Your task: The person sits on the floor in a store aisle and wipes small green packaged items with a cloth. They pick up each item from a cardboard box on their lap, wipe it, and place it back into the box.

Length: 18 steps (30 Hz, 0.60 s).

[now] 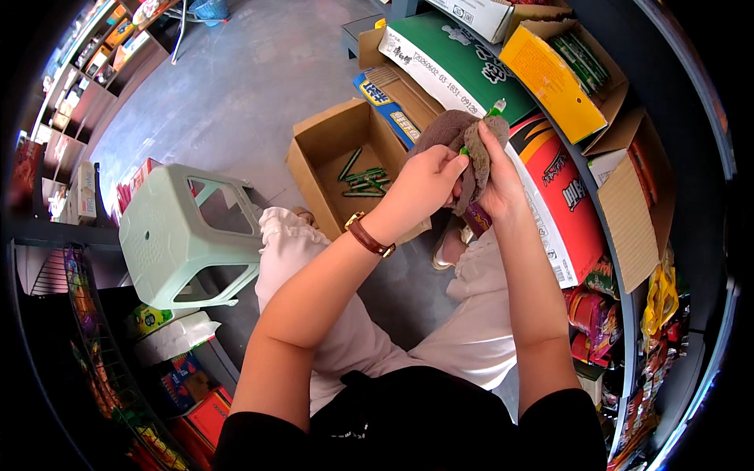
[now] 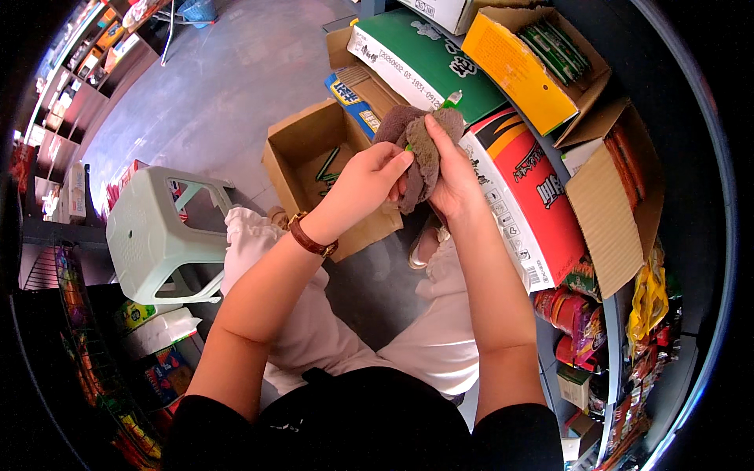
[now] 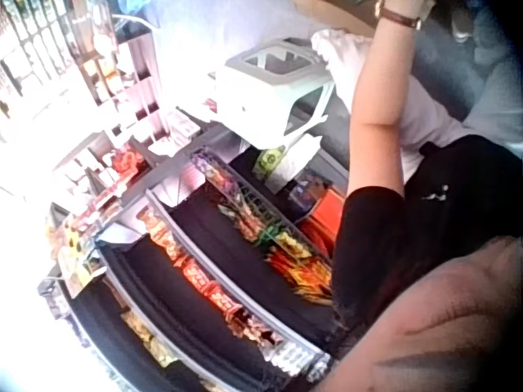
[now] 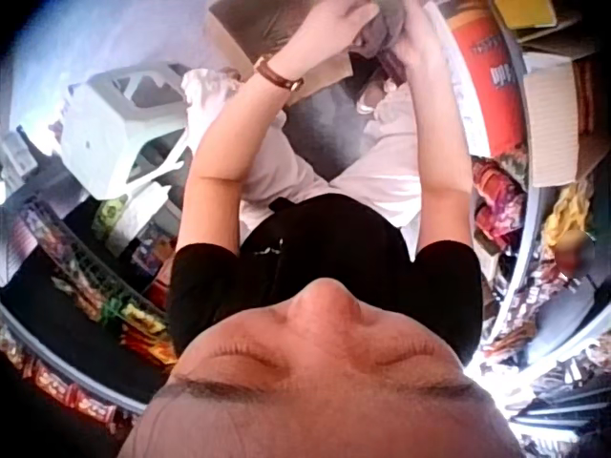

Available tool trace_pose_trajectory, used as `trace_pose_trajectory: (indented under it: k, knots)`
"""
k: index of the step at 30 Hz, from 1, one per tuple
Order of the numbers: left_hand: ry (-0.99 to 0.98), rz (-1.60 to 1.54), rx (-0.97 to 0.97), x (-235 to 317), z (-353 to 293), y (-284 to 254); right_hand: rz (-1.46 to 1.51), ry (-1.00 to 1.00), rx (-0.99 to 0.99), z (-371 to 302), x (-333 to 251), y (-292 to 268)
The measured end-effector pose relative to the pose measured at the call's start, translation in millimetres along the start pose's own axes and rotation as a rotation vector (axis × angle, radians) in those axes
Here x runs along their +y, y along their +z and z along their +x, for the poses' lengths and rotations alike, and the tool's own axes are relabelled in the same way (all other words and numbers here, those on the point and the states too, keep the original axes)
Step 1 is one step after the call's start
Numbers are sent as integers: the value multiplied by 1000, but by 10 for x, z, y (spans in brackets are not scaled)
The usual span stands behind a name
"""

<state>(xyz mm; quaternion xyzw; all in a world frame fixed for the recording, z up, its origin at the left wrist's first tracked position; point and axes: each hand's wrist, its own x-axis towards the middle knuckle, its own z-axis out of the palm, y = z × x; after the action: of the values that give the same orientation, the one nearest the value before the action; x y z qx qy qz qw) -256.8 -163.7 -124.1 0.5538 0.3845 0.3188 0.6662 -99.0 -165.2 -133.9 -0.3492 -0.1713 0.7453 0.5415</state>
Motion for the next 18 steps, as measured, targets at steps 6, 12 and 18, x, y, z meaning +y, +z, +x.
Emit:
trace_pose_trajectory:
  k: [6, 12, 18]
  knots:
    - [-61, -40, -34, 26, -41, -16, -38, -99, 137, -35, 74, 47]
    - [22, 16, -40, -51, 22, -22, 0, -140, 169, -46, -2, 100]
    - [384, 756, 178, 51, -34, 67, 123, -300, 158, -19, -247, -59]
